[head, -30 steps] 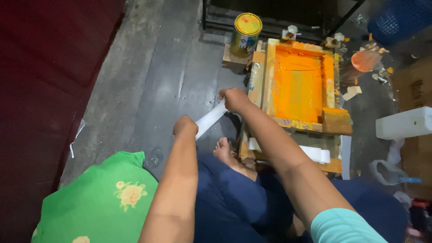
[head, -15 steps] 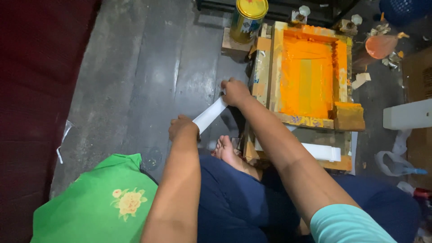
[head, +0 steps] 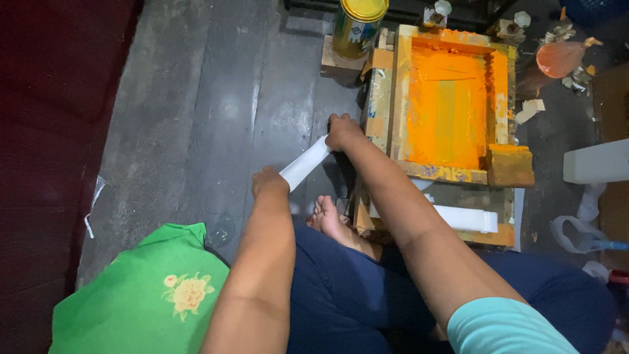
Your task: The person spreads orange ink across a screen printing frame using a squeegee, then picks up and inspects a white plastic strip, placing it back down. The person repeats the ink spreading and strip inspection process.
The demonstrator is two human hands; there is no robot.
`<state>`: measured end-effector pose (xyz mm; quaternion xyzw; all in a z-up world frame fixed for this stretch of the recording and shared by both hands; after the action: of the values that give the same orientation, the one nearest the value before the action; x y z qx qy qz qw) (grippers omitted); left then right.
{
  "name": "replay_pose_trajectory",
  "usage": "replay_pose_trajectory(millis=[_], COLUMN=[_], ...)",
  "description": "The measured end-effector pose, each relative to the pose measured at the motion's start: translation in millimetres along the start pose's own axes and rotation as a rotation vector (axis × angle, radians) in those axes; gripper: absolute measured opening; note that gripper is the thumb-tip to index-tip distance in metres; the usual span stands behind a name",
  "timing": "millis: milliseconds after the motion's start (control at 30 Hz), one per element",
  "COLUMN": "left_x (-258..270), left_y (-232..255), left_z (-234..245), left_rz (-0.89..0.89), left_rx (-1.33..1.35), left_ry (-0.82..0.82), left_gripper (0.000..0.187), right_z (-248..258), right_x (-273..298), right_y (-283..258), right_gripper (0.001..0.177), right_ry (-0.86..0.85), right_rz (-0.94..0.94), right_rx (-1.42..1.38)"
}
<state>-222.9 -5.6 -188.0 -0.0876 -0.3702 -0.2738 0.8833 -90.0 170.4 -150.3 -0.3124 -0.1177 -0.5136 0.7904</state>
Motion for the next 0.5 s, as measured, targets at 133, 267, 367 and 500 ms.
replay_pose_trajectory(millis=[133, 267, 367, 500], left_x=[-17.3, -12.9, 0.5, -1.0], left_y=[-0.7, 7.4, 10.4, 5.6], left_z=[-13.2, -9.2, -0.5, 0.9], left_rz=[-0.087, -0.079, -0.091, -0.144], left_rx=[-0.057, -0.068, -0.071, -0.059], left_ry=[0.049, 0.017, 0.031, 0.098], left_gripper=[0.043, 0.043, 0.043, 0.041], right_z=[0.4, 12.4, 11.4, 5.9], right_x=[-1.7, 14.3, 11.0, 3.6], right_y=[-1.6, -9.9, -7.1, -0.3], right_gripper=[0.062, 0.062, 0.062, 0.068], right_ry=[-0.009, -0.023, 0.01, 0.028], right_rz=[-0.014, -0.025, -0.037, -0.058], right_rx=[-0.04, -0.149, -0.173, -0.213])
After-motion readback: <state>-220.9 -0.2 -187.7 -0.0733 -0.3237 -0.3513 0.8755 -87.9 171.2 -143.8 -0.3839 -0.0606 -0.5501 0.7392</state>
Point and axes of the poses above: each hand's wrist, its own x-axis away from the middle knuckle, its own z-axis out of the back of the hand, y = z × x, the point moved 1 cm from there along -x, towards the middle knuckle, and after that the axes turned 5 degrees about -x, right-handed, at the moved point
